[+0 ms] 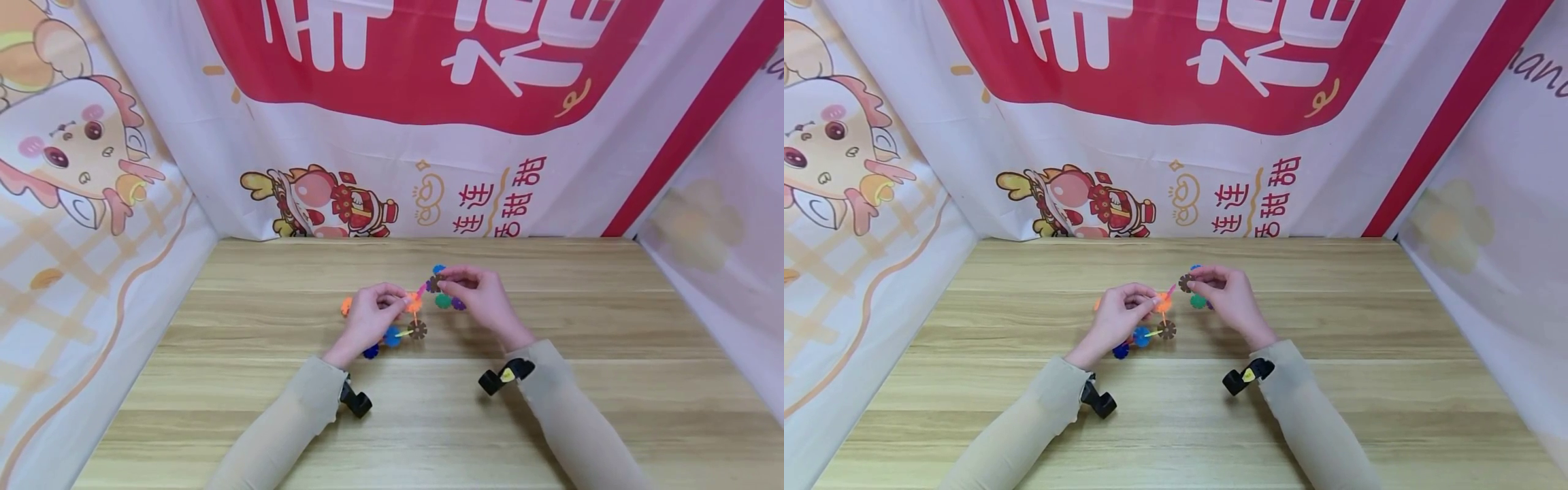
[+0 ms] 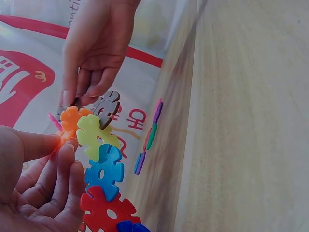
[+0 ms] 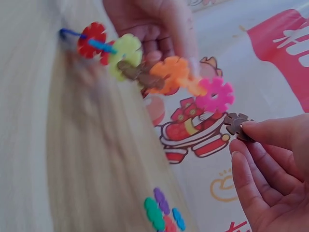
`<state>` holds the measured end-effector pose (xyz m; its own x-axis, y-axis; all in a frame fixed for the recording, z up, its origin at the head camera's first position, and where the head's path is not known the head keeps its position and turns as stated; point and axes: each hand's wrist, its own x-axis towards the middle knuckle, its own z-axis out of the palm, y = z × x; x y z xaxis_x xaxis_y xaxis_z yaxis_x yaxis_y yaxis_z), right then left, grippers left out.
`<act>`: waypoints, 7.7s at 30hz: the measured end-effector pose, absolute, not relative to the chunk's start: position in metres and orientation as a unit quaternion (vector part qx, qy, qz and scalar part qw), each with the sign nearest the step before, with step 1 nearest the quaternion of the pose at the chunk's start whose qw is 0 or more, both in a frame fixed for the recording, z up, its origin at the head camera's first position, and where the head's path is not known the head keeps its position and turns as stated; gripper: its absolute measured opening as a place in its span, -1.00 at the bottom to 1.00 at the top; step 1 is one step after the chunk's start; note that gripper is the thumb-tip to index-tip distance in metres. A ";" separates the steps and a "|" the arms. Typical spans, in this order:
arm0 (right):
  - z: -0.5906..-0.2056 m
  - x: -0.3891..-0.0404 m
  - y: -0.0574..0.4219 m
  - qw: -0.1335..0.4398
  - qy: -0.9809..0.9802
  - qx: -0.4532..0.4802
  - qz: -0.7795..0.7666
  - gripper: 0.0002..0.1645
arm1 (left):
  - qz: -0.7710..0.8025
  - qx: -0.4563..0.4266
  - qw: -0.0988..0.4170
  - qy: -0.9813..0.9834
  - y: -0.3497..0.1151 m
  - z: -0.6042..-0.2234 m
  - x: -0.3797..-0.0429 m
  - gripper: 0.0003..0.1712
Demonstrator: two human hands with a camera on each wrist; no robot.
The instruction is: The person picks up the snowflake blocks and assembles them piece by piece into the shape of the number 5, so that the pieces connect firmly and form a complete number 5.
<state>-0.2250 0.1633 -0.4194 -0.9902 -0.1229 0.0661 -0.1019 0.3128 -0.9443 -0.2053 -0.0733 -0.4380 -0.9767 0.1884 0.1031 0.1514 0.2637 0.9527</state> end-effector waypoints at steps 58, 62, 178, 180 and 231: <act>-0.423 -0.227 0.141 0.028 0.761 -0.054 -0.646 -0.71 | 0.602 0.105 0.027 0.791 -0.072 -0.437 -0.205 -0.94; -0.424 -0.227 0.138 0.022 0.755 -0.051 -0.654 -0.72 | 0.596 0.098 0.019 0.797 -0.072 -0.437 -0.204 -0.95; -0.465 -0.247 0.213 0.056 0.893 -0.103 -0.434 -0.67 | 0.685 0.081 0.024 0.723 -0.066 -0.397 -0.194 -0.89; -0.465 -0.246 0.213 0.058 0.893 -0.097 -0.436 -0.67 | 0.685 0.082 0.024 0.723 -0.066 -0.396 -0.193 -0.89; -0.404 -0.228 0.175 0.046 0.799 -0.104 -0.590 -0.66 | 0.670 0.088 0.027 0.736 -0.063 -0.403 -0.199 -0.87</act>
